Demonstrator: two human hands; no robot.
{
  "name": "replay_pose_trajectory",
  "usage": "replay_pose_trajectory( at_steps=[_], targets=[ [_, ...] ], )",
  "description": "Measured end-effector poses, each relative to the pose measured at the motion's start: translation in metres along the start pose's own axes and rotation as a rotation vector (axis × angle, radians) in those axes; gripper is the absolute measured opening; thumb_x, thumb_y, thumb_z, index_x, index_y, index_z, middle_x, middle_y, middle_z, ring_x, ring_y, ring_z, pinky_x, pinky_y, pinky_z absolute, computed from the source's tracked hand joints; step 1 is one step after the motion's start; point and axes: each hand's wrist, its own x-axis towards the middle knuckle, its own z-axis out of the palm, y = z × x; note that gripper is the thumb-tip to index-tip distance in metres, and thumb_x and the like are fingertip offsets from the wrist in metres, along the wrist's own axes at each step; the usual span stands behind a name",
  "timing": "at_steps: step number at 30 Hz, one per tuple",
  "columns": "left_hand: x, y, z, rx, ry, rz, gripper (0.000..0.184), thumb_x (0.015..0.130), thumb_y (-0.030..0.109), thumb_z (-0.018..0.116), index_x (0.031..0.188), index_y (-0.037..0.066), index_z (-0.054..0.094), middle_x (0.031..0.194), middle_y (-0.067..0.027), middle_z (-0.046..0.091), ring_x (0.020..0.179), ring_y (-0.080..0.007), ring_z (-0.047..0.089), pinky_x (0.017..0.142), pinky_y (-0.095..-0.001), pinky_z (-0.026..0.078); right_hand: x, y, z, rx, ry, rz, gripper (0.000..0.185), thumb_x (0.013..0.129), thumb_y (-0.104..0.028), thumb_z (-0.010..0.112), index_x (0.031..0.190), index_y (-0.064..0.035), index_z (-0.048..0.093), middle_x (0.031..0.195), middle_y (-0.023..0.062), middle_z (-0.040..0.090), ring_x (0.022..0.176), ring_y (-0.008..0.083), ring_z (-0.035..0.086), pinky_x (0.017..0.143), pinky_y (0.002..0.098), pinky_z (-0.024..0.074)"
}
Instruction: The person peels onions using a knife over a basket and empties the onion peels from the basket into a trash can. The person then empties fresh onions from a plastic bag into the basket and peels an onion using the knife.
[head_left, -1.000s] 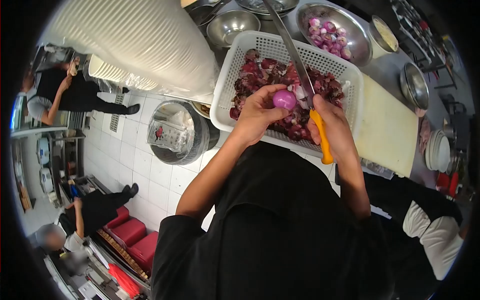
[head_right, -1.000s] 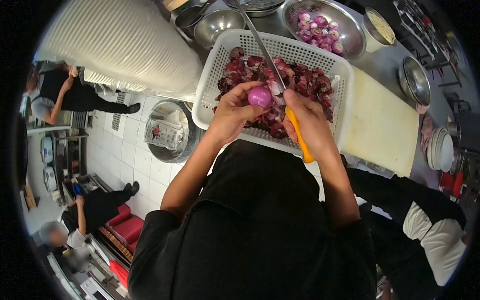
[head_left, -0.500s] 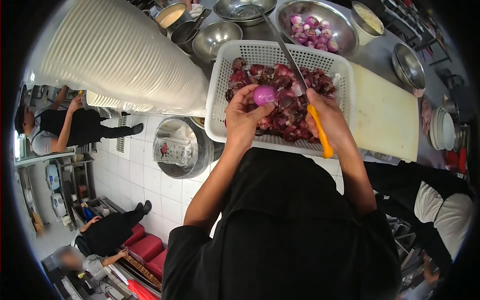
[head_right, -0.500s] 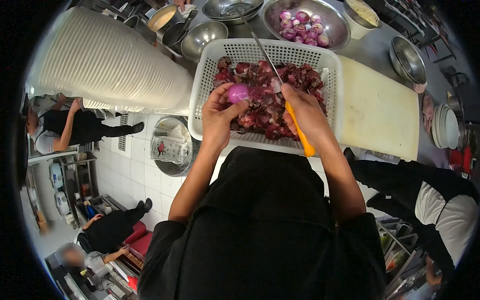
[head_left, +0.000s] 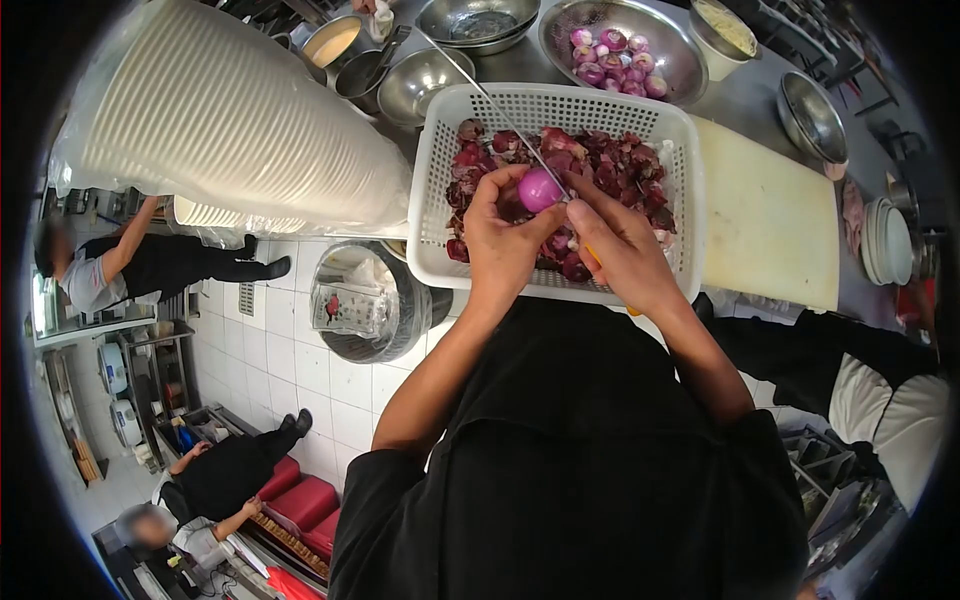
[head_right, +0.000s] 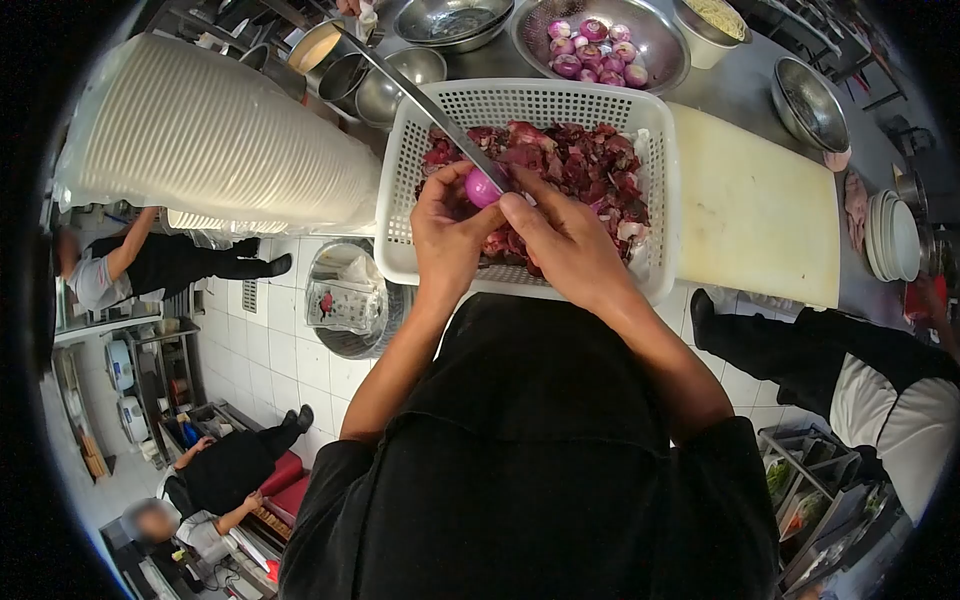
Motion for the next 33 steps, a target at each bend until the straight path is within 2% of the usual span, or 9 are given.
replay_pose_trajectory(
  at_steps=[3, 8, 11, 14, 17, 21, 24, 33],
  targets=[
    [-0.002, 0.002, 0.002, -0.090, 0.001, -0.001, 0.043, 0.076, -0.006, 0.076, 0.113, -0.001, 0.056, 0.097, -0.0075, 0.066, 0.089, -0.0120, 0.062, 0.077, -0.0241, 0.053, 0.000, 0.004, 0.001, -0.016, 0.015, -0.025, 0.055, 0.100, -0.038, 0.054, 0.141, -0.0018, 0.050, 0.063, -0.0011, 0.048, 0.058, 0.0059, 0.045, 0.053, 0.0253, 0.0366],
    [-0.006, 0.004, -0.001, 0.022, -0.003, -0.012, 0.045, 0.077, -0.009, 0.075, 0.116, -0.001, 0.054, 0.102, -0.0082, 0.065, 0.090, -0.0120, 0.063, 0.077, -0.0243, 0.054, 0.000, -0.001, -0.001, 0.059, -0.002, 0.052, 0.053, 0.100, -0.041, 0.054, 0.139, -0.0041, 0.053, 0.057, -0.0031, 0.045, 0.051, 0.0059, 0.043, 0.048, 0.0248, 0.0354],
    [-0.009, 0.001, -0.004, -0.021, -0.038, 0.026, 0.046, 0.079, -0.011, 0.073, 0.119, -0.001, 0.053, 0.107, -0.0089, 0.065, 0.093, -0.0125, 0.063, 0.079, -0.0244, 0.055, 0.000, 0.003, -0.008, 0.085, -0.005, 0.102, 0.047, 0.100, -0.044, 0.052, 0.118, -0.0034, 0.067, 0.056, -0.0024, 0.047, 0.047, 0.0066, 0.044, 0.045, 0.0246, 0.0345],
    [-0.010, 0.003, -0.008, -0.202, -0.041, -0.047, 0.044, 0.081, -0.009, 0.072, 0.120, 0.000, 0.054, 0.108, -0.0089, 0.065, 0.096, -0.0140, 0.064, 0.082, -0.0265, 0.054, 0.003, 0.008, -0.018, 0.157, 0.003, 0.131, 0.047, 0.100, -0.047, 0.051, 0.085, -0.0046, 0.064, 0.056, -0.0003, 0.049, 0.046, 0.0077, 0.045, 0.045, 0.0246, 0.0348],
    [-0.007, -0.004, -0.016, -0.522, -0.093, -0.258, 0.039, 0.086, -0.006, 0.067, 0.122, 0.001, 0.054, 0.113, -0.0093, 0.065, 0.102, -0.0166, 0.064, 0.091, -0.0312, 0.053, 0.003, 0.002, -0.021, 0.203, 0.016, 0.171, 0.051, 0.100, -0.049, 0.050, 0.070, -0.0080, 0.051, 0.055, 0.0011, 0.050, 0.045, 0.0085, 0.046, 0.044, 0.0247, 0.0345],
    [-0.007, -0.013, -0.017, -0.834, -0.098, -0.471, 0.033, 0.092, -0.001, 0.059, 0.124, 0.002, 0.053, 0.119, -0.0095, 0.063, 0.111, -0.0214, 0.062, 0.106, -0.0386, 0.045, 0.007, 0.004, -0.028, 0.159, 0.015, 0.187, 0.050, 0.100, -0.048, 0.051, 0.072, -0.0066, 0.055, 0.056, 0.0013, 0.050, 0.045, 0.0087, 0.046, 0.044, 0.0248, 0.0349],
    [-0.008, -0.019, -0.014, -0.927, -0.120, -0.488, 0.032, 0.093, 0.001, 0.059, 0.124, 0.002, 0.052, 0.119, -0.0093, 0.063, 0.115, -0.0226, 0.059, 0.111, -0.0418, 0.041, 0.005, 0.007, -0.028, 0.159, 0.038, 0.206, 0.050, 0.099, -0.049, 0.052, 0.073, -0.0071, 0.055, 0.056, 0.0012, 0.050, 0.045, 0.0086, 0.046, 0.044, 0.0249, 0.0347],
    [-0.003, -0.018, -0.016, -0.963, -0.070, -0.415, 0.024, 0.090, 0.004, 0.061, 0.114, 0.000, 0.057, 0.116, -0.0124, 0.064, 0.118, -0.0277, 0.059, 0.112, -0.0432, 0.041, 0.005, 0.008, -0.033, 0.230, 0.059, 0.234, 0.047, 0.099, -0.050, 0.053, 0.075, -0.0100, 0.053, 0.055, 0.0015, 0.048, 0.043, 0.0101, 0.044, 0.042, 0.0258, 0.0336]
  ],
)
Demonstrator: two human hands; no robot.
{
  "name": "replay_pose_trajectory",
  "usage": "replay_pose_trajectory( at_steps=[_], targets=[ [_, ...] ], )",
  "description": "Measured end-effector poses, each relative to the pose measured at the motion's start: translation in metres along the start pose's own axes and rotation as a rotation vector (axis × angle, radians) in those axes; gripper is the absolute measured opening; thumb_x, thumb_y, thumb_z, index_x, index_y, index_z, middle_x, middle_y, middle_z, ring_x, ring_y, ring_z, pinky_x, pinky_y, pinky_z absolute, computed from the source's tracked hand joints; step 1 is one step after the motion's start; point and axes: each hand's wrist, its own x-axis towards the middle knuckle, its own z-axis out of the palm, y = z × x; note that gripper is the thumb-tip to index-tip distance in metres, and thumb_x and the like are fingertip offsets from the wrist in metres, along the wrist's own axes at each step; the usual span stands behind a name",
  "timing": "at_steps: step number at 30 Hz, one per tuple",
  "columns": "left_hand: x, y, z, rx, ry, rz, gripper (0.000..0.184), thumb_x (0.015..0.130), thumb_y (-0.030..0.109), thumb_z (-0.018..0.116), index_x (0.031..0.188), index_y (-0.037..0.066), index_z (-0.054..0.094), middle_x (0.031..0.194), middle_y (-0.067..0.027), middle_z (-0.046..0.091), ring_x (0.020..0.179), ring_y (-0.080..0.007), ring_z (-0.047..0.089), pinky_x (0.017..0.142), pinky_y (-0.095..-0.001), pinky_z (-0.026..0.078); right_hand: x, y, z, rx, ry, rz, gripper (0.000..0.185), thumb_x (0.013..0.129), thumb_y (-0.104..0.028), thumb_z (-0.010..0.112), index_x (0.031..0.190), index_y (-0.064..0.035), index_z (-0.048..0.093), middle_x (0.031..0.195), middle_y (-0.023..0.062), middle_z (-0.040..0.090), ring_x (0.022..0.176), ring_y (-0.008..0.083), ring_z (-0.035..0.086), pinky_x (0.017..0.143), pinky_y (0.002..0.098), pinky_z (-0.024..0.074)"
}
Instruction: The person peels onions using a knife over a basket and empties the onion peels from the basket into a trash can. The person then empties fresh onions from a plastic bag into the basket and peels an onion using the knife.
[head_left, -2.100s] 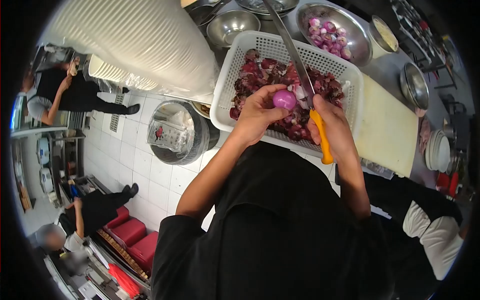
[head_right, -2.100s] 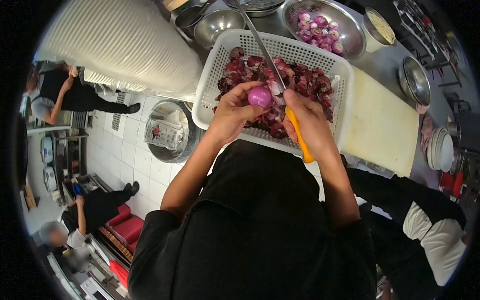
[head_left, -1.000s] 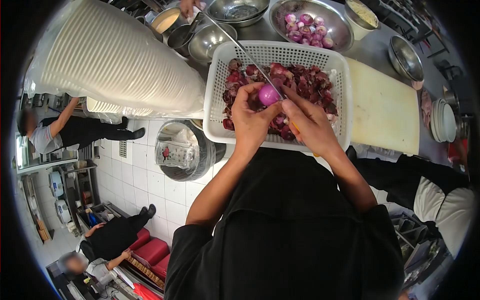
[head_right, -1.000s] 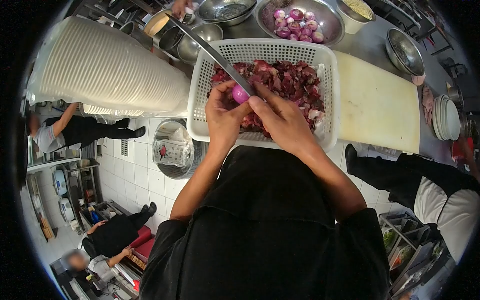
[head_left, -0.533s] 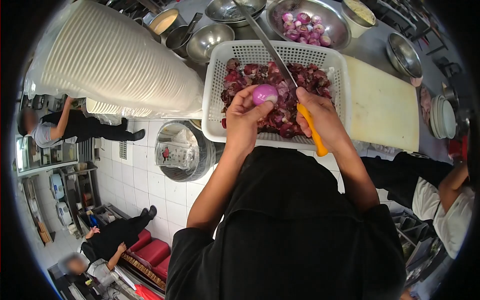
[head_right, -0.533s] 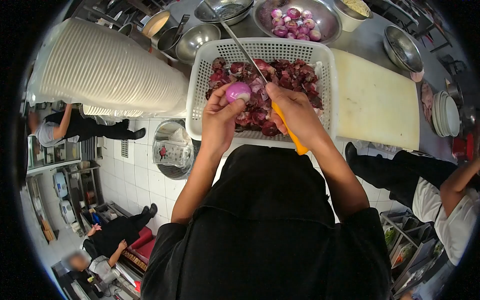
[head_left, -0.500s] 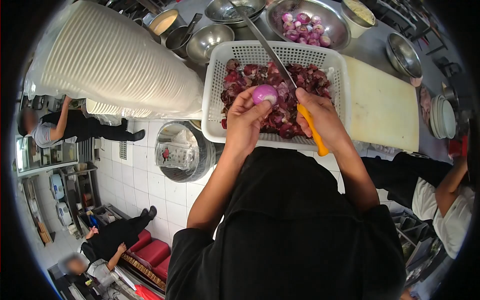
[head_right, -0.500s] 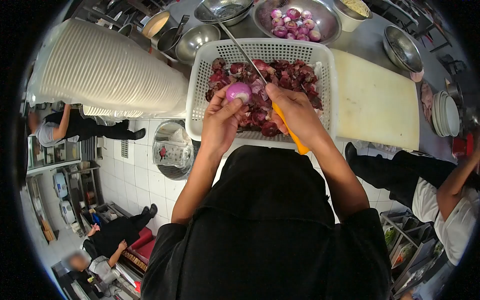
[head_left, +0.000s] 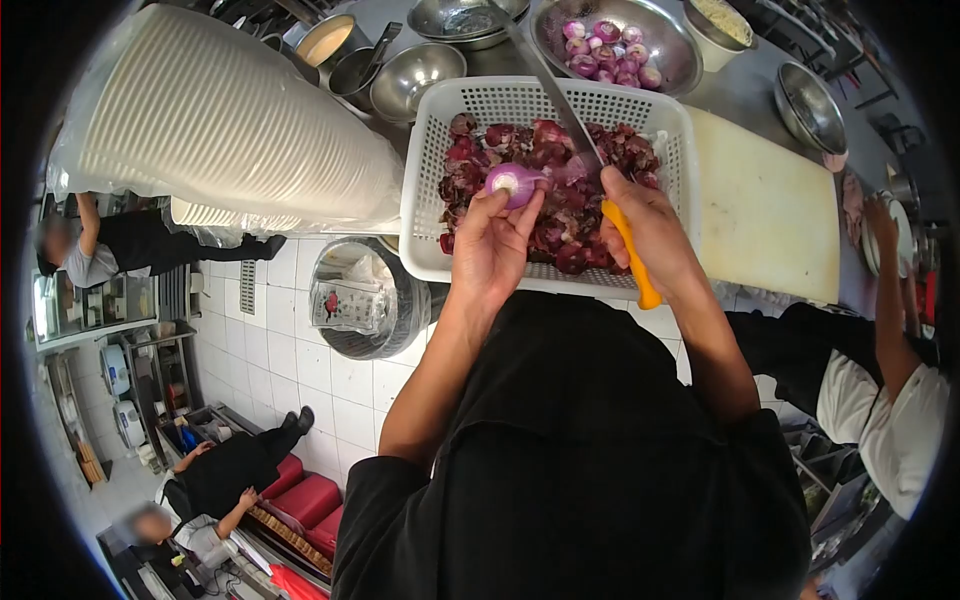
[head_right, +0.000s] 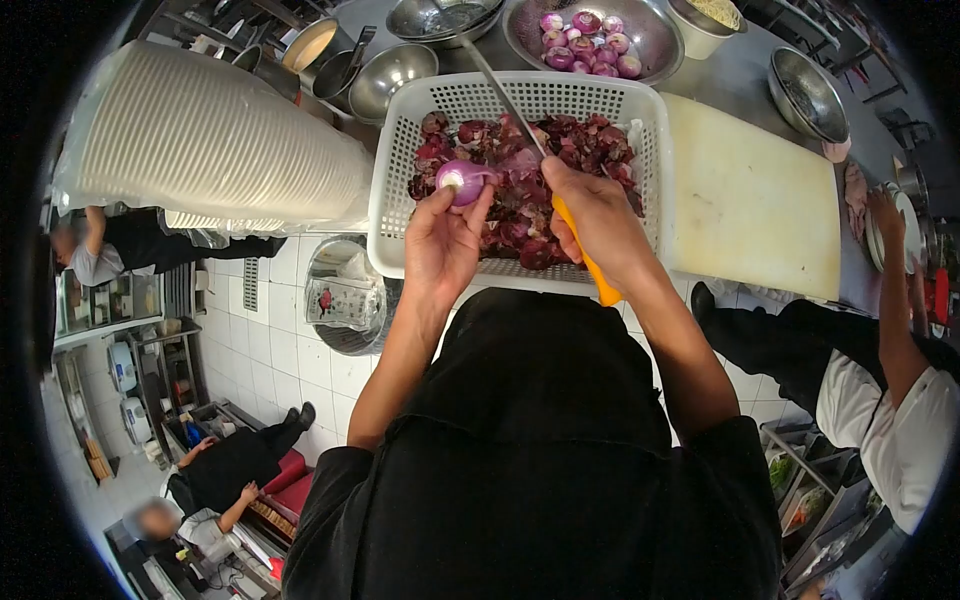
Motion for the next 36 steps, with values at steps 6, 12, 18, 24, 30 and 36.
replay_pose_trajectory(
  at_steps=[6, 12, 18, 24, 30, 36],
  targets=[
    [-0.004, 0.010, 0.001, -0.088, 0.074, -0.074, 0.032, 0.090, 0.017, 0.060, 0.114, -0.004, 0.057, 0.114, -0.0210, 0.063, 0.116, -0.0344, 0.060, 0.098, -0.0368, 0.053, -0.006, -0.008, -0.006, -0.055, 0.074, 0.005, 0.043, 0.099, -0.049, 0.052, 0.088, -0.0071, 0.055, 0.058, 0.0024, 0.049, 0.045, 0.0103, 0.044, 0.043, 0.0253, 0.0345],
    [-0.006, 0.012, 0.007, -0.119, -0.017, -0.172, 0.035, 0.091, 0.021, 0.059, 0.116, -0.003, 0.056, 0.112, -0.0194, 0.065, 0.101, -0.0284, 0.063, 0.092, -0.0352, 0.053, -0.002, -0.002, -0.015, -0.051, 0.004, 0.044, 0.052, 0.099, -0.047, 0.053, 0.130, -0.0052, 0.057, 0.057, 0.0022, 0.048, 0.045, 0.0101, 0.044, 0.043, 0.0257, 0.0345],
    [0.005, 0.010, 0.001, 0.040, 0.050, -0.211, 0.030, 0.092, 0.021, 0.062, 0.113, -0.001, 0.060, 0.106, -0.0118, 0.066, 0.097, -0.0250, 0.063, 0.087, -0.0344, 0.054, -0.016, -0.014, -0.027, -0.017, 0.129, 0.006, 0.042, 0.102, -0.043, 0.048, 0.115, -0.0042, 0.057, 0.059, 0.0015, 0.045, 0.044, 0.0096, 0.041, 0.042, 0.0241, 0.0338],
    [0.053, -0.009, 0.035, 0.323, 0.080, -0.145, 0.021, 0.095, 0.016, 0.063, 0.111, 0.001, 0.063, 0.107, -0.0079, 0.066, 0.096, -0.0191, 0.063, 0.090, -0.0332, 0.053, -0.034, -0.012, -0.067, 0.009, 0.310, -0.111, 0.062, 0.102, -0.042, 0.049, 0.149, -0.0029, 0.038, 0.057, 0.0005, 0.044, 0.045, 0.0081, 0.039, 0.044, 0.0244, 0.0337],
    [0.140, -0.031, 0.091, 0.431, -0.030, 0.002, 0.025, 0.096, 0.018, 0.063, 0.113, 0.000, 0.062, 0.110, -0.0089, 0.063, 0.102, -0.0195, 0.060, 0.096, -0.0366, 0.051, -0.036, -0.004, -0.091, 0.033, 0.316, -0.102, 0.065, 0.101, -0.045, 0.049, 0.150, -0.0032, 0.036, 0.057, 0.0006, 0.044, 0.045, 0.0086, 0.040, 0.044, 0.0248, 0.0344],
    [0.155, -0.004, 0.124, 0.503, 0.019, 0.173, 0.016, 0.095, 0.017, 0.063, 0.100, 0.002, 0.062, 0.096, -0.0096, 0.059, 0.094, -0.0235, 0.063, 0.091, -0.0419, 0.053, -0.029, 0.001, -0.107, 0.034, 0.271, -0.076, 0.065, 0.101, -0.045, 0.050, 0.150, -0.0047, 0.035, 0.059, 0.0007, 0.046, 0.047, 0.0083, 0.041, 0.045, 0.0245, 0.0345]
  ],
)
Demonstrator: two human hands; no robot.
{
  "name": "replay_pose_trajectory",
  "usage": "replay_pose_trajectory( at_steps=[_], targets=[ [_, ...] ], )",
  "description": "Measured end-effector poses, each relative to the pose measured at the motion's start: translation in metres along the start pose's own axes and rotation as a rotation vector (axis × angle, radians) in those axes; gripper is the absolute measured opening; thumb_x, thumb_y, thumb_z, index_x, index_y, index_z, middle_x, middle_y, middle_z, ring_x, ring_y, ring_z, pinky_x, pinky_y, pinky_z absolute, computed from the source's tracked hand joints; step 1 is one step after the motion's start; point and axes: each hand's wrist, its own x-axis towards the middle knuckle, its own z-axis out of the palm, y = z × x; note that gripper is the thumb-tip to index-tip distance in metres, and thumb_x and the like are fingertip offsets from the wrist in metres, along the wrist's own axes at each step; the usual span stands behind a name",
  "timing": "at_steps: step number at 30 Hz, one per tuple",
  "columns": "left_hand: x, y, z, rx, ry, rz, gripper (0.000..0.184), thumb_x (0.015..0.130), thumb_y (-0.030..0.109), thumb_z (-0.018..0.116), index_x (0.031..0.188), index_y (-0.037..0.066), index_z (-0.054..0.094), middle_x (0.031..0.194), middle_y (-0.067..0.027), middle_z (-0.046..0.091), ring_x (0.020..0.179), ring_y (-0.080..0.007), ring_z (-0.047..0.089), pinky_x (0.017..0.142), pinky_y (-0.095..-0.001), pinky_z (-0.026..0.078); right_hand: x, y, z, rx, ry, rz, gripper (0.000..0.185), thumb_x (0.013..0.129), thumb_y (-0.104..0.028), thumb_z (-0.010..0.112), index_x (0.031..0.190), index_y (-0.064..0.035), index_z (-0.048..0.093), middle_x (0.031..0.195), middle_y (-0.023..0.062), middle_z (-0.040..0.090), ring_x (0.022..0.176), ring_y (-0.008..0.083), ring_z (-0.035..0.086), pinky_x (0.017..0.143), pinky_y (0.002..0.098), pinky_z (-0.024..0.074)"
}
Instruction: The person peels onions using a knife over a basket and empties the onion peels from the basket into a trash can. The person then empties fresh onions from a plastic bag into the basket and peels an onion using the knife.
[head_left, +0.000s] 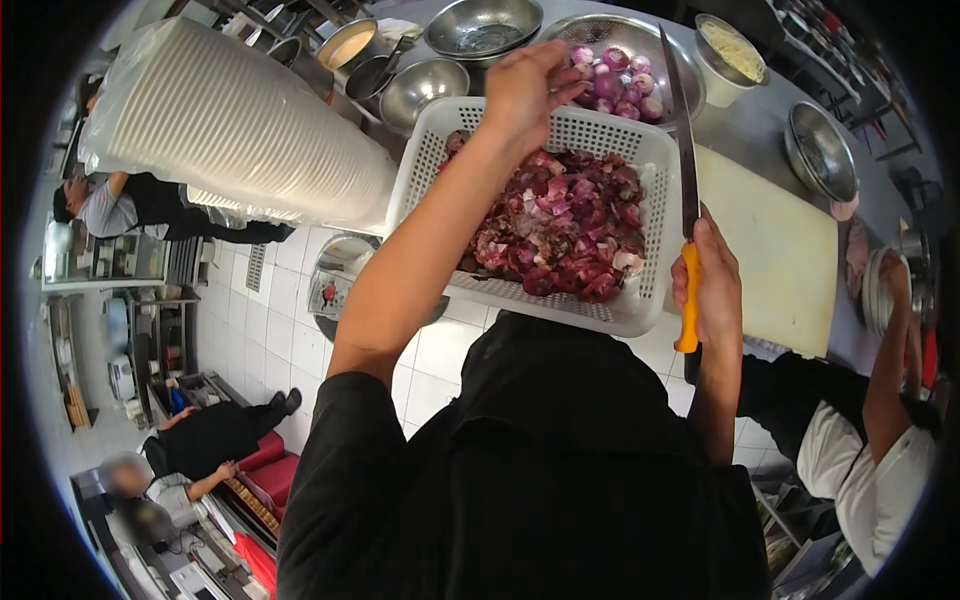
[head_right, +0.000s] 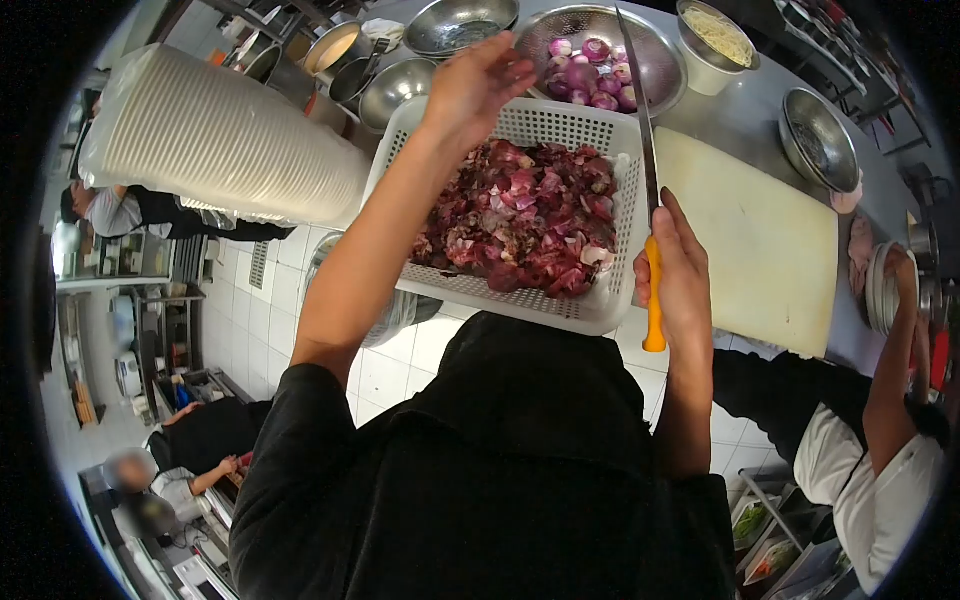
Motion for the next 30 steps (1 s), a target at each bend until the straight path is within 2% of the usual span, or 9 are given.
replay_pose_trajectory(
  at_steps=[5, 9, 12, 13, 16, 19, 22, 28, 30],
  targets=[
    [-0.018, 0.039, -0.060, 0.204, 0.149, 0.148, 0.016, 0.094, 0.017, 0.064, 0.101, 0.003, 0.063, 0.092, -0.0067, 0.066, 0.089, -0.0197, 0.064, 0.079, -0.0343, 0.052, 0.008, -0.004, -0.003, -0.063, -0.006, -0.033, 0.063, 0.101, -0.043, 0.050, 0.150, -0.0060, 0.036, 0.060, -0.0002, 0.045, 0.049, 0.0073, 0.041, 0.045, 0.0229, 0.0336],
    [-0.037, 0.056, -0.114, 0.629, 0.260, 0.309, 0.016, 0.092, 0.014, 0.066, 0.102, 0.001, 0.067, 0.094, -0.0053, 0.069, 0.082, -0.0148, 0.064, 0.071, -0.0287, 0.052, 0.004, -0.009, 0.002, -0.157, -0.044, -0.066, 0.060, 0.101, -0.041, 0.050, 0.150, -0.0081, 0.037, 0.060, -0.0008, 0.044, 0.050, 0.0060, 0.040, 0.046, 0.0223, 0.0330],
    [-0.051, 0.037, -0.153, 1.037, 0.132, 0.271, 0.017, 0.092, 0.013, 0.067, 0.103, 0.000, 0.069, 0.099, -0.0061, 0.070, 0.084, -0.0137, 0.065, 0.072, -0.0289, 0.053, 0.004, -0.012, 0.003, -0.221, -0.087, -0.072, 0.057, 0.102, -0.040, 0.050, 0.150, -0.0109, 0.038, 0.062, -0.0014, 0.044, 0.052, 0.0054, 0.042, 0.045, 0.0218, 0.0331],
    [-0.057, 0.029, -0.155, 1.173, 0.122, 0.240, 0.020, 0.088, 0.008, 0.068, 0.106, 0.001, 0.070, 0.103, -0.0103, 0.070, 0.086, -0.0197, 0.068, 0.074, -0.0311, 0.055, 0.005, -0.012, 0.004, -0.230, -0.106, -0.075, 0.058, 0.102, -0.040, 0.050, 0.150, -0.0102, 0.038, 0.063, -0.0015, 0.044, 0.053, 0.0056, 0.043, 0.045, 0.0214, 0.0331],
    [-0.070, 0.008, -0.148, 1.530, -0.040, 0.418, 0.032, 0.080, 0.002, 0.067, 0.112, 0.003, 0.069, 0.112, -0.0138, 0.068, 0.100, -0.0293, 0.066, 0.087, -0.0354, 0.054, 0.008, -0.010, 0.002, -0.239, -0.159, -0.073, 0.058, 0.102, -0.039, 0.051, 0.150, -0.0094, 0.038, 0.067, -0.0014, 0.045, 0.054, 0.0058, 0.045, 0.044, 0.0213, 0.0336],
    [-0.063, -0.020, -0.156, 1.769, -0.224, 0.651, 0.043, 0.073, 0.000, 0.065, 0.115, 0.006, 0.069, 0.119, -0.0147, 0.064, 0.113, -0.0341, 0.059, 0.098, -0.0392, 0.049, 0.009, -0.010, 0.002, -0.254, -0.182, -0.081, 0.058, 0.102, -0.038, 0.052, 0.150, -0.0090, 0.038, 0.068, -0.0012, 0.046, 0.055, 0.0058, 0.046, 0.045, 0.0215, 0.0341],
    [-0.058, -0.034, -0.155, 1.946, -0.196, 0.558, 0.044, 0.072, 0.003, 0.065, 0.116, 0.008, 0.068, 0.122, -0.0119, 0.062, 0.121, -0.0332, 0.052, 0.104, -0.0416, 0.044, 0.007, -0.004, 0.002, -0.247, -0.175, -0.084, 0.057, 0.101, -0.035, 0.053, 0.149, -0.0100, 0.039, 0.065, -0.0009, 0.048, 0.054, 0.0053, 0.045, 0.046, 0.0217, 0.0345],
    [-0.066, -0.041, -0.153, 1.905, -0.337, 0.117, 0.026, 0.075, 0.005, 0.066, 0.101, 0.006, 0.071, 0.103, -0.0145, 0.068, 0.100, -0.0356, 0.063, 0.093, -0.0428, 0.049, -0.002, -0.003, -0.011, -0.277, -0.181, -0.052, 0.056, 0.101, -0.032, 0.054, 0.150, -0.0112, 0.037, 0.062, -0.0006, 0.048, 0.053, 0.0054, 0.043, 0.047, 0.0224, 0.0349],
    [-0.088, -0.042, -0.149, 1.816, -0.345, 0.098, 0.022, 0.075, 0.005, 0.065, 0.097, 0.005, 0.071, 0.098, -0.0155, 0.068, 0.095, -0.0361, 0.064, 0.089, -0.0431, 0.050, -0.004, -0.002, -0.014, -0.275, -0.167, -0.053, 0.056, 0.101, -0.032, 0.053, 0.150, -0.0114, 0.037, 0.062, -0.0005, 0.048, 0.053, 0.0055, 0.043, 0.047, 0.0226, 0.0348]
  ],
)
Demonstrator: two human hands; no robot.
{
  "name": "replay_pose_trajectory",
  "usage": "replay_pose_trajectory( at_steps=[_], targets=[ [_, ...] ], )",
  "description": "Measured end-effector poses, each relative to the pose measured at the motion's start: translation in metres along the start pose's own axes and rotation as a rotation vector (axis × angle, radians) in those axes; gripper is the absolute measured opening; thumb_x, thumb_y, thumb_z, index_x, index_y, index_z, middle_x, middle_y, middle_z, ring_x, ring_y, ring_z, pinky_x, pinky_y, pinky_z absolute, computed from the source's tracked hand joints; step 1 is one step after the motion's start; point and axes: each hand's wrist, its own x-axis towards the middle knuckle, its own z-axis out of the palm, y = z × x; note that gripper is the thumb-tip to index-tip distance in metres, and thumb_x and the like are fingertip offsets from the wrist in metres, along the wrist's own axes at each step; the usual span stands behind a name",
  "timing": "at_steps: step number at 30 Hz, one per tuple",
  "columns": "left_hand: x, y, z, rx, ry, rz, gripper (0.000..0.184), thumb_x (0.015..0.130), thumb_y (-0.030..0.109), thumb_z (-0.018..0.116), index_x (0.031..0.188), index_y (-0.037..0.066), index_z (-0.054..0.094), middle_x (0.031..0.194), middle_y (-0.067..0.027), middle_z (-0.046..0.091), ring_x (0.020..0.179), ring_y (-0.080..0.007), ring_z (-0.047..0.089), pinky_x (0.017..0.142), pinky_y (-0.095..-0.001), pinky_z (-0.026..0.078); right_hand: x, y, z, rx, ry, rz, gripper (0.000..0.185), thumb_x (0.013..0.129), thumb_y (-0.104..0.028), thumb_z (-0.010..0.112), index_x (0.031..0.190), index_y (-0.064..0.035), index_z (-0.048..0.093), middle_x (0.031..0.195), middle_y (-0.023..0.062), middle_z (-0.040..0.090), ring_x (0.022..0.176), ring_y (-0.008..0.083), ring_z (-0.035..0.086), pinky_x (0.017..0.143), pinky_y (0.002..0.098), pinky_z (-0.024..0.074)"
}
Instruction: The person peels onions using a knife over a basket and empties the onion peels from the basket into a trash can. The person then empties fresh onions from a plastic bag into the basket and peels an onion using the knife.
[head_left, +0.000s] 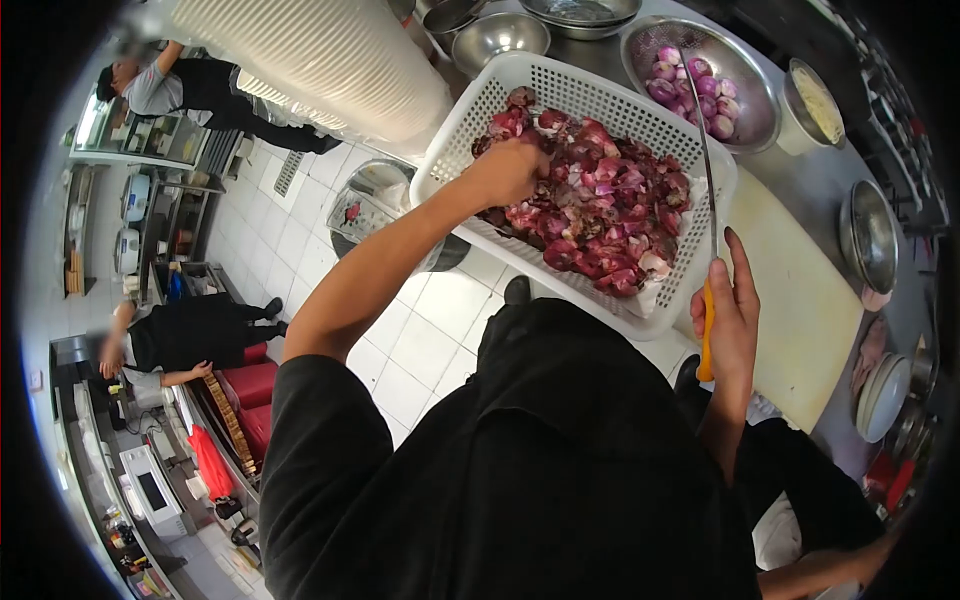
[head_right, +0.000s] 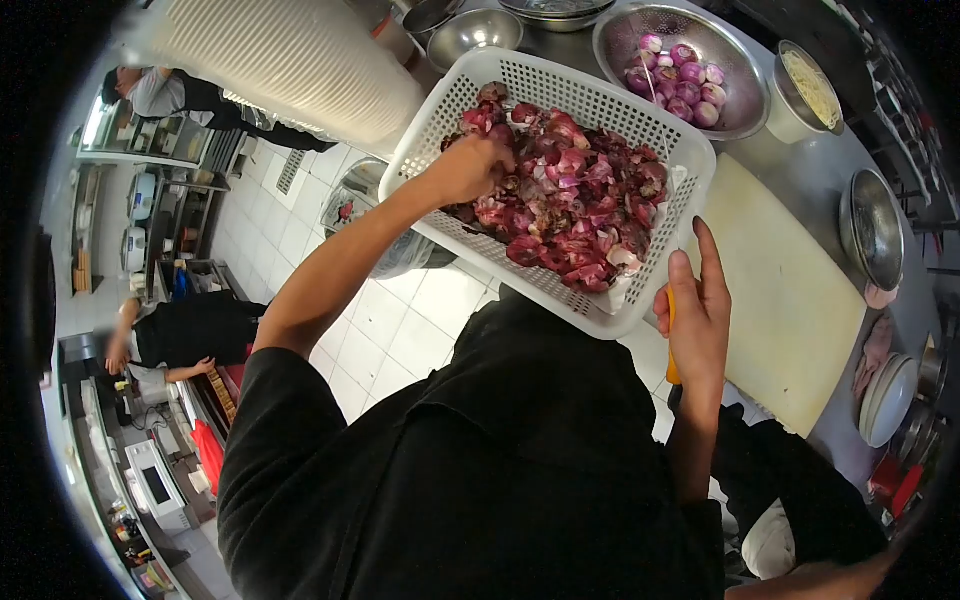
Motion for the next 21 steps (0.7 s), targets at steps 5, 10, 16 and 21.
replay_pose_trajectory(
  at_steps=[5, 10, 16, 21],
  targets=[
    [0.006, -0.003, -0.017, 0.023, 0.175, 0.010, 0.030, 0.075, 0.006, 0.064, 0.104, 0.010, 0.072, 0.103, -0.0153, 0.070, 0.099, -0.0344, 0.066, 0.089, -0.0424, 0.052, -0.001, 0.001, -0.003, 0.001, 0.017, -0.003, 0.055, 0.101, -0.032, 0.053, 0.150, -0.0116, 0.038, 0.062, -0.0006, 0.048, 0.053, 0.0056, 0.043, 0.046, 0.0228, 0.0342],
    [0.045, -0.036, -0.002, 0.117, 0.174, -0.032, 0.032, 0.073, 0.003, 0.065, 0.103, 0.011, 0.072, 0.104, -0.0152, 0.068, 0.102, -0.0345, 0.063, 0.088, -0.0416, 0.051, -0.002, -0.004, 0.001, -0.004, -0.033, -0.001, 0.057, 0.101, -0.037, 0.052, 0.150, -0.0116, 0.037, 0.063, -0.0006, 0.047, 0.053, 0.0059, 0.043, 0.047, 0.0222, 0.0333],
    [0.046, -0.032, -0.007, 0.165, 0.030, -0.081, 0.037, 0.072, 0.007, 0.069, 0.109, 0.016, 0.072, 0.115, -0.0141, 0.065, 0.107, -0.0340, 0.062, 0.095, -0.0409, 0.050, -0.003, -0.003, 0.003, 0.013, -0.009, 0.001, 0.056, 0.101, -0.033, 0.053, 0.150, -0.0125, 0.036, 0.063, -0.0003, 0.048, 0.053, 0.0061, 0.042, 0.047, 0.0229, 0.0331],
    [0.038, -0.029, -0.003, 0.190, 0.024, -0.106, 0.042, 0.073, 0.008, 0.068, 0.114, 0.015, 0.070, 0.112, -0.0119, 0.066, 0.111, -0.0328, 0.059, 0.097, -0.0397, 0.048, -0.002, -0.003, 0.003, 0.016, -0.017, 0.001, 0.055, 0.101, -0.032, 0.053, 0.151, -0.0133, 0.036, 0.063, -0.0006, 0.048, 0.053, 0.0058, 0.042, 0.047, 0.0226, 0.0332]
  ],
)
